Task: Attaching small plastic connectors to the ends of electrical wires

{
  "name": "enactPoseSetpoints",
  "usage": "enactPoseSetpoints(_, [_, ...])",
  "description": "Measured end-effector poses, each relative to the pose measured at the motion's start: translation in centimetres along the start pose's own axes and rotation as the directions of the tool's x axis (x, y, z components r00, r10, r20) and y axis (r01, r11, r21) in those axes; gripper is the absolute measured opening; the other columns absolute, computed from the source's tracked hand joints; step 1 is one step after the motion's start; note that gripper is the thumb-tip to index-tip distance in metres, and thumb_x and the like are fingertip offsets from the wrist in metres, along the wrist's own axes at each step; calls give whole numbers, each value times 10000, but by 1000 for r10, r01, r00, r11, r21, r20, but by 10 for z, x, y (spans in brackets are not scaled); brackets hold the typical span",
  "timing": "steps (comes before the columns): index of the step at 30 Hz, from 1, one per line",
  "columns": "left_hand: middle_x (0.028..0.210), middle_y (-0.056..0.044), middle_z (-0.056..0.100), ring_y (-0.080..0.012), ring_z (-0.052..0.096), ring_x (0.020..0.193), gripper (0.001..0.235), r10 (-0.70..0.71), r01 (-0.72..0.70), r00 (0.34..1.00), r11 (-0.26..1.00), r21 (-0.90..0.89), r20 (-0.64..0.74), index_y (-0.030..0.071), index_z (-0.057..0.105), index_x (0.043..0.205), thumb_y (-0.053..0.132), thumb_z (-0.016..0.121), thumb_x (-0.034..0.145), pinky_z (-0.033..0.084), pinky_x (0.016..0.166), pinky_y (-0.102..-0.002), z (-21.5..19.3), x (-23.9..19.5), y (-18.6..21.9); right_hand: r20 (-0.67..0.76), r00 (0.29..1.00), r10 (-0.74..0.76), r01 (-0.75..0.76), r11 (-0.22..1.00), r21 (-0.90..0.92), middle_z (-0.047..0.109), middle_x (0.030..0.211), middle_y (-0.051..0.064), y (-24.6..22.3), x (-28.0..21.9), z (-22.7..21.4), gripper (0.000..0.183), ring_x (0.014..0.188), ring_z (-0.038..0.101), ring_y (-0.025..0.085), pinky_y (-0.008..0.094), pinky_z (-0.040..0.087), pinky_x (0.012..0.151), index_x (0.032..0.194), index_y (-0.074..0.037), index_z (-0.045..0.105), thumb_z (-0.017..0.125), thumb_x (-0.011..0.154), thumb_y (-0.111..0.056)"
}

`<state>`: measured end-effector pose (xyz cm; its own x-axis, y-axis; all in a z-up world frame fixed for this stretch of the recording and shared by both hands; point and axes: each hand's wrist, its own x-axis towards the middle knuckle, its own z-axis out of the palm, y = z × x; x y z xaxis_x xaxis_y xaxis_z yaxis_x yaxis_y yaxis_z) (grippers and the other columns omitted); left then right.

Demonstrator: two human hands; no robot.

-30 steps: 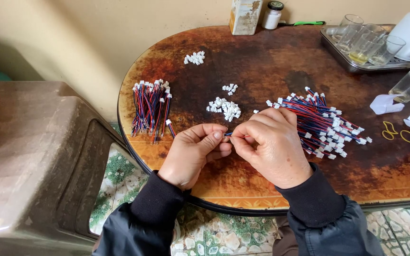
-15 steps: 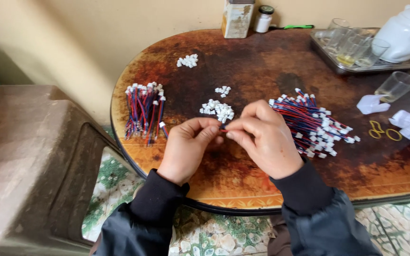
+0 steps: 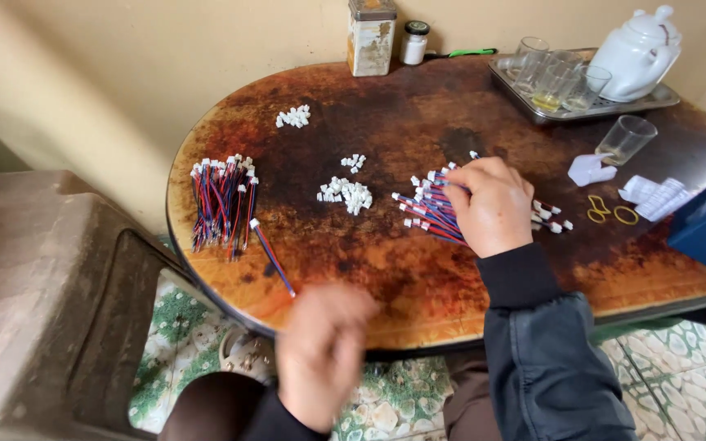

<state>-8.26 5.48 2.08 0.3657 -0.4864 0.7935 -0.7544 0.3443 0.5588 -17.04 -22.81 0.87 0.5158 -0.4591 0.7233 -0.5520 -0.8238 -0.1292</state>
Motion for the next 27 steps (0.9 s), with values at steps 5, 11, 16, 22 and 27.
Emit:
enactPoseSetpoints(5, [942,-74,679,-235,690,851,364,23,15,985,975,-221,168,108,677,926,283,378,1038,545,739,-331,15,-109,35,-237,964,-119,174,960,222,644,981,172,-42,-45,-86,67,932,603,334,415,473,909,962,2,725,693,905,19])
enactPoseSetpoints(11, [971,-187,615,-356,626,866,171,-234,548,458,834,-65,858,24,650,983,78,510,900,482,713,-424,29,-273,-1,-133,991,35,-1,970,243,624,1033,168,-51,-168,-121,87,992,599,318,409,485,892,1032,26,712,642,981,18])
enactPoseSetpoints(16, [1000,-168,670,-373,625,915,289,-385,266,321,913,308,865,139,691,1044,288,510,875,471,764,-492,27,-289,-14,-50,994,93,-79,969,235,625,1123,159,-68,-211,-133,182,1066,584,316,412,444,982,1087,-3,701,584,969,-76])
enactPoseSetpoints(22, [987,-173,662,-382,616,893,295,-398,254,292,909,330,870,136,688,1049,319,568,852,465,731,-514,20,-283,-17,14,989,144,-145,982,120,550,1310,116,-83,-224,-128,266,1172,515,333,456,423,1012,1201,-72,651,574,967,-172])
enactPoseSetpoints(27, [1016,-159,674,-366,615,948,297,-362,290,322,917,272,875,123,683,1061,307,561,863,465,764,-496,15,-272,-6,17,998,63,-64,996,59,559,1294,118,-87,-221,-123,262,1171,534,324,459,426,1006,1207,-76,653,573,977,-173])
